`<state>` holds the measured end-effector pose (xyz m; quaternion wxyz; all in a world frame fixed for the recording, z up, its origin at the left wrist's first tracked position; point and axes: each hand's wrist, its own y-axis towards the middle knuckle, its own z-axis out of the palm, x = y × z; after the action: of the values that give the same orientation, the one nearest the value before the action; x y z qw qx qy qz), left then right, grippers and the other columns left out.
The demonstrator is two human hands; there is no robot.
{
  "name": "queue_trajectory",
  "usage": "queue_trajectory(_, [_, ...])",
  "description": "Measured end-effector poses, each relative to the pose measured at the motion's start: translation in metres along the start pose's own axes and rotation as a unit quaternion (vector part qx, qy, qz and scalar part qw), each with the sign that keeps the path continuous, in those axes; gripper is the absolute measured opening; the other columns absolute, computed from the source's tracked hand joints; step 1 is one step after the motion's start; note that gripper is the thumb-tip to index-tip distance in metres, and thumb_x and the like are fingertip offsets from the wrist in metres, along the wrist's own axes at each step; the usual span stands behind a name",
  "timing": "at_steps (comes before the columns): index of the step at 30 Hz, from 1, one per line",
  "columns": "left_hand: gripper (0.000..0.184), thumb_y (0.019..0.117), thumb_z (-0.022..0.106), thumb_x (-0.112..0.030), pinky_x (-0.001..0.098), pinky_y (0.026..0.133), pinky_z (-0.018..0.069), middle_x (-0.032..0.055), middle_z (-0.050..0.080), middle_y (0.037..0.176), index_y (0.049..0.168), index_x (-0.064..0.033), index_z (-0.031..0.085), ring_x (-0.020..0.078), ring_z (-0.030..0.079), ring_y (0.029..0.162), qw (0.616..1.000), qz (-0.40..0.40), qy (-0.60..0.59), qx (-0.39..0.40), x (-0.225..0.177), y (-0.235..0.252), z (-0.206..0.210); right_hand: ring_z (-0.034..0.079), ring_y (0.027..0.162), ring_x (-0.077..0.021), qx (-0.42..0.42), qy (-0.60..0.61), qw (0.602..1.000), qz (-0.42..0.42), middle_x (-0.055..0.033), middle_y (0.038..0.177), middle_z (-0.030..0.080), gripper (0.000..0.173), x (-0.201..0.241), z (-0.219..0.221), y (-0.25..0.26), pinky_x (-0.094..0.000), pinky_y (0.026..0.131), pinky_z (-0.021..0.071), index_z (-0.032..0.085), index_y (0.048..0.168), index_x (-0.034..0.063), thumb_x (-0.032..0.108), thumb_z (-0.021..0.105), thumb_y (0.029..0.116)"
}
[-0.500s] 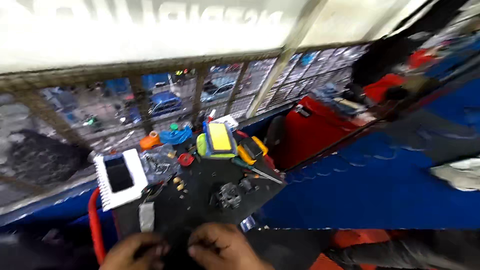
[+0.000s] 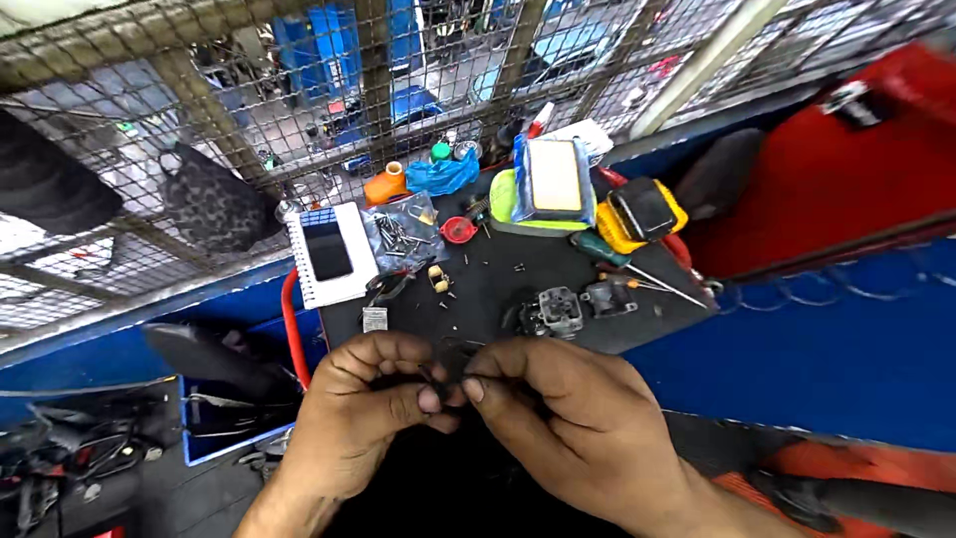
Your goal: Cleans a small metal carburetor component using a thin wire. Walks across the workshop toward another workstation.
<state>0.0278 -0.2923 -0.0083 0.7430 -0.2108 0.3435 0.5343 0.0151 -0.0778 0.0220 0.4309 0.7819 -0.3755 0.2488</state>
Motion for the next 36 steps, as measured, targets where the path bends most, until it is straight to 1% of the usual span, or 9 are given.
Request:
queue_trajectory(3, [0.022,0.0926,0.071,0.001,0.0376,0.075,0.0652,0.0173,0.073,0.106,0.114,-0.0026,0.072,0.0236,0.075,0.089,1.000,-0.003,-0.011,0.011,0.0001,0.0000,-0.0012,0.062,0.072,0.0023,-0.001,0.010,1.000,-0.015,0.0073,0.081,0.068,0.011,0.0013,-0.0008,0.0026,-0.0146,0.062,0.0529,0.070,0.098,0.0110,0.019,0.063,0.1007])
queue_trajectory(5, [0.022,0.0943,0.069,0.000,0.0356,0.072,0.0647,0.0176,0.073,0.107,0.116,-0.0028,0.072,0.0231,0.075,0.088,1.000,-0.006,-0.020,0.016,0.0001,-0.0001,-0.0006,0.062,0.072,0.0021,-0.003,0.028,0.999,-0.021,0.0069,0.082,0.068,0.010,0.0009,-0.0010,0.0046,-0.0142,0.063,0.0536,0.069,0.098,0.0105,0.017,0.062,0.1007])
queue_trajectory(7, [0.022,0.0955,0.068,0.000,0.0349,0.071,0.0648,0.0178,0.073,0.107,0.117,-0.0019,0.071,0.0231,0.075,0.088,0.999,-0.008,-0.029,0.023,0.0005,0.0002,0.0012,0.063,0.072,0.0013,-0.008,0.049,0.998,-0.024,0.0064,0.081,0.068,0.009,-0.0006,0.0004,0.0060,-0.0145,0.063,0.0545,0.069,0.097,0.0100,0.016,0.062,0.1007])
queue_trajectory(10, [0.024,0.0961,0.067,0.001,0.0354,0.072,0.0650,0.0182,0.073,0.109,0.120,-0.0006,0.071,0.0234,0.075,0.089,0.999,-0.012,-0.033,0.028,0.0023,0.0014,0.0038,0.064,0.073,-0.0001,-0.012,0.069,0.997,-0.031,0.0049,0.082,0.068,0.009,-0.0034,0.0019,0.0067,-0.0157,0.064,0.0561,0.068,0.098,0.0083,0.015,0.063,0.1005])
queue_trajectory(16, [0.026,0.0974,0.065,0.002,0.0369,0.075,0.0651,0.0204,0.073,0.107,0.123,0.0006,0.069,0.0250,0.075,0.091,0.999,-0.014,-0.037,0.035,0.0031,0.0005,0.0045,0.063,0.072,0.0010,-0.015,0.073,0.997,-0.036,0.0046,0.082,0.067,0.009,-0.0065,0.0035,0.0083,-0.0141,0.064,0.0547,0.068,0.098,0.0069,0.014,0.064,0.0999])
queue_trajectory(22, [0.026,0.0965,0.065,0.003,0.0371,0.075,0.0650,0.0200,0.073,0.106,0.122,0.0002,0.069,0.0252,0.075,0.090,0.999,-0.013,-0.040,0.034,0.0051,-0.0001,0.0031,0.061,0.071,0.0013,-0.010,0.089,0.995,-0.033,0.0046,0.081,0.067,0.008,-0.0076,0.0054,0.0085,-0.0135,0.063,0.0540,0.069,0.097,0.0060,0.013,0.064,0.0995])
queue_trajectory(26, [0.025,0.0962,0.066,0.003,0.0357,0.074,0.0649,0.0189,0.073,0.107,0.121,0.0000,0.069,0.0236,0.075,0.089,0.999,-0.015,-0.039,0.032,0.0050,0.0004,0.0029,0.060,0.070,0.0016,-0.001,0.108,0.994,-0.025,0.0049,0.081,0.066,0.008,-0.0081,0.0053,0.0072,-0.0132,0.062,0.0529,0.068,0.096,0.0058,0.012,0.064,0.0994])
queue_trajectory(34, [0.027,0.0977,0.064,0.002,0.0376,0.078,0.0650,0.0186,0.073,0.108,0.124,0.0004,0.068,0.0244,0.075,0.092,0.998,-0.023,-0.052,0.040,0.0057,0.0001,0.0022,0.063,0.071,0.0007,0.008,0.111,0.994,-0.012,0.0049,0.081,0.068,0.008,-0.0081,0.0053,0.0034,-0.0147,0.063,0.0559,0.068,0.098,0.0068,0.013,0.065,0.0998])
queue_trajectory(36, [0.027,0.0978,0.063,0.003,0.0383,0.078,0.0650,0.0190,0.072,0.109,0.124,0.0009,0.068,0.0247,0.075,0.092,0.997,-0.023,-0.055,0.040,0.0056,-0.0002,0.0022,0.063,0.071,0.0009,0.008,0.109,0.994,-0.011,0.0050,0.081,0.068,0.008,-0.0081,0.0056,0.0026,-0.0144,0.063,0.0554,0.068,0.098,0.0067,0.013,0.064,0.0998])
